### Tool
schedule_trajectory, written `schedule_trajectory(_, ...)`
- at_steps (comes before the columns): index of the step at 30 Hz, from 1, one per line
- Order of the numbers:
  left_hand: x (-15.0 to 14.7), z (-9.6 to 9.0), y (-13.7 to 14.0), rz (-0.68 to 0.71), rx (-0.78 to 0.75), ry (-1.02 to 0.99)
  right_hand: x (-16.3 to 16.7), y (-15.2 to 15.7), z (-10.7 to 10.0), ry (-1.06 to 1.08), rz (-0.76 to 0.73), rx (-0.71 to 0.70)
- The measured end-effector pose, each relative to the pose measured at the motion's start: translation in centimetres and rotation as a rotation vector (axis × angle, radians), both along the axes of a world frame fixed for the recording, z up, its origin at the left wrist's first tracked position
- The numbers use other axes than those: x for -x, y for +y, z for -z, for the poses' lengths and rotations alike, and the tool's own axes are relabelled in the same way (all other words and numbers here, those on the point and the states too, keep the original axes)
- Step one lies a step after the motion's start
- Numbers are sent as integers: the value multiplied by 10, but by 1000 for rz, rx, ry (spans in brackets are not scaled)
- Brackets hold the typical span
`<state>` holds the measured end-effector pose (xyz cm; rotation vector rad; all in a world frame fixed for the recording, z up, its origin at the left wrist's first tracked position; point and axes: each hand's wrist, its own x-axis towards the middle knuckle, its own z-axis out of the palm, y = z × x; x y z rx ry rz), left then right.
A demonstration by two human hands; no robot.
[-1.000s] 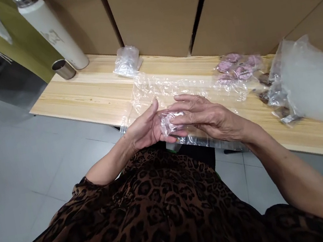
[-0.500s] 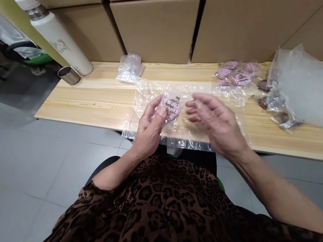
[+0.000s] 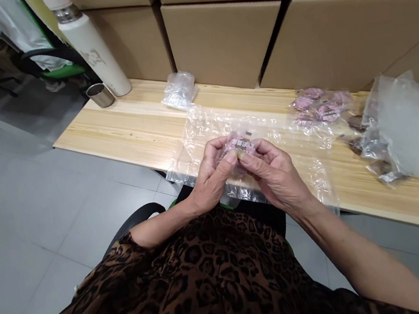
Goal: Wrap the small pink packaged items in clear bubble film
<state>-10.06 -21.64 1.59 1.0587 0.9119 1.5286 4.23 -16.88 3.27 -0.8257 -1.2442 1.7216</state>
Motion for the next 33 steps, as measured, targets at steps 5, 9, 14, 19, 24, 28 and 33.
schedule_trajectory(5,27,-6,8,59,-49,166,0,15,-13,-56,58,50)
schedule_trajectory(9,91,-9,30,-224,-97,571,8,39,-17,-173,192,127)
schedule_trajectory(14,156,-7,59,-274,234,1065,28,72,-15,-460,289,226)
schedule_trajectory(19,157,-12,70,-126,328,1097,41,86,-18,-632,217,322)
schedule_trajectory(24,141,-14,74,-72,272,748,40,92,-18,-662,141,371)
schedule_trajectory(28,115,-24,81,66,249,364,39,96,-19,-684,103,397)
schedule_trajectory(33,64,-33,93,197,218,217,37,96,-19,-671,114,377)
